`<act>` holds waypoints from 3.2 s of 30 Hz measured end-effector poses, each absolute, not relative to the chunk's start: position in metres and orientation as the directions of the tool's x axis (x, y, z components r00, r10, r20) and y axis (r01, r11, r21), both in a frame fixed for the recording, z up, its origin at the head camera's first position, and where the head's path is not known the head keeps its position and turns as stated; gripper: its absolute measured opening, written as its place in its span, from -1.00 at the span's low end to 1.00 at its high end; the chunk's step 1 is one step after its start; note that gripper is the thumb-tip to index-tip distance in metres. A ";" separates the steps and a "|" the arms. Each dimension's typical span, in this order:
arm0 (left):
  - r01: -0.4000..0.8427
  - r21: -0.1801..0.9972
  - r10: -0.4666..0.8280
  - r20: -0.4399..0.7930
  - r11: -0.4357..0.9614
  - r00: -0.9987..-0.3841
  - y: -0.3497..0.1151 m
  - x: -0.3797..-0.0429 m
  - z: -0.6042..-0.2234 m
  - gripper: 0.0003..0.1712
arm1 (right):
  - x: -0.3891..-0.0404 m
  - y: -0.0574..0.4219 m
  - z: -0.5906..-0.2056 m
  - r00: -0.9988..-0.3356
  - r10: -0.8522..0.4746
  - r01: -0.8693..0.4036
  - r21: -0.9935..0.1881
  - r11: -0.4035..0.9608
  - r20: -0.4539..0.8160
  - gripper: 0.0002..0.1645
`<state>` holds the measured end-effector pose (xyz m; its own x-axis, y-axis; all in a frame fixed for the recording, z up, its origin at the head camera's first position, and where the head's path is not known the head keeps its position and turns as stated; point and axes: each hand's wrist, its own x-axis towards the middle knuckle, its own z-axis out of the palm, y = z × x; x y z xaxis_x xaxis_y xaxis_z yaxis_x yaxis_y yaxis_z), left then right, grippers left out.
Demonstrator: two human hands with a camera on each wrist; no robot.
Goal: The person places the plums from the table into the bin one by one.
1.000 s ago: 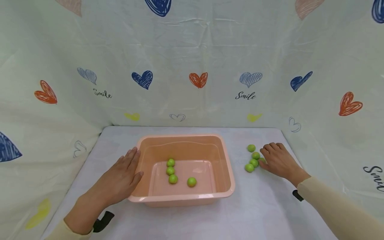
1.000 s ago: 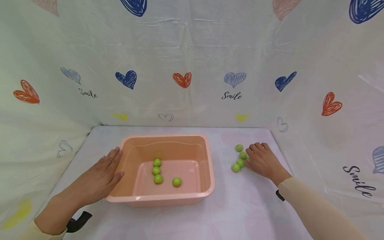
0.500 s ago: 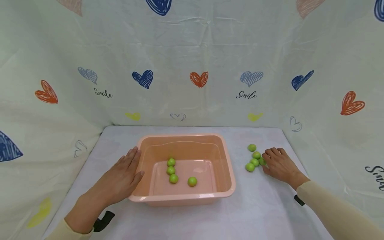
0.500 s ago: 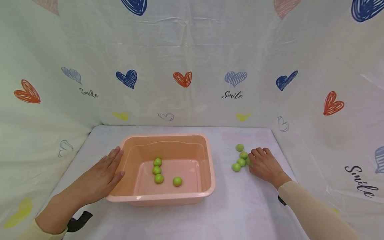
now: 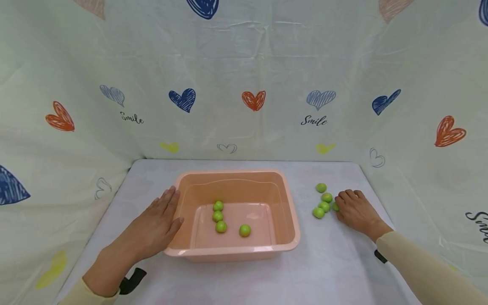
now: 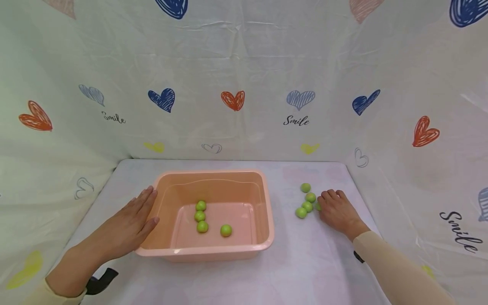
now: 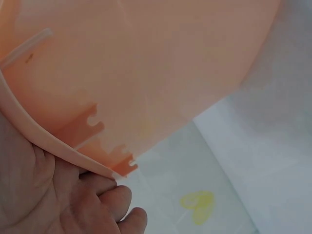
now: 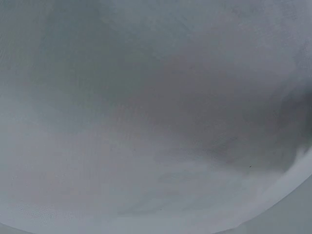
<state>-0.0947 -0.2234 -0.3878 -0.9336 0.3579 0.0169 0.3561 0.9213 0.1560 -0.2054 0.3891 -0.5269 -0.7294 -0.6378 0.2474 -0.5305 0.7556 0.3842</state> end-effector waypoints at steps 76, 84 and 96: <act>0.362 0.106 0.361 0.036 0.926 -0.932 -0.223 -0.096 -0.390 -0.15 | -0.250 0.268 -0.399 -0.529 -0.733 -0.625 0.388 0.677 0.427 -0.51; 0.363 0.097 0.361 0.046 0.927 -0.932 -0.223 -0.094 -0.390 -0.16 | -0.251 0.223 -0.370 -0.425 -0.771 -0.701 0.365 0.612 0.475 -0.51; 0.357 0.108 0.355 0.037 0.928 -0.934 -0.222 -0.095 -0.389 -0.16 | -0.249 0.142 -0.339 -0.253 -0.798 -0.789 0.361 0.497 0.546 -0.63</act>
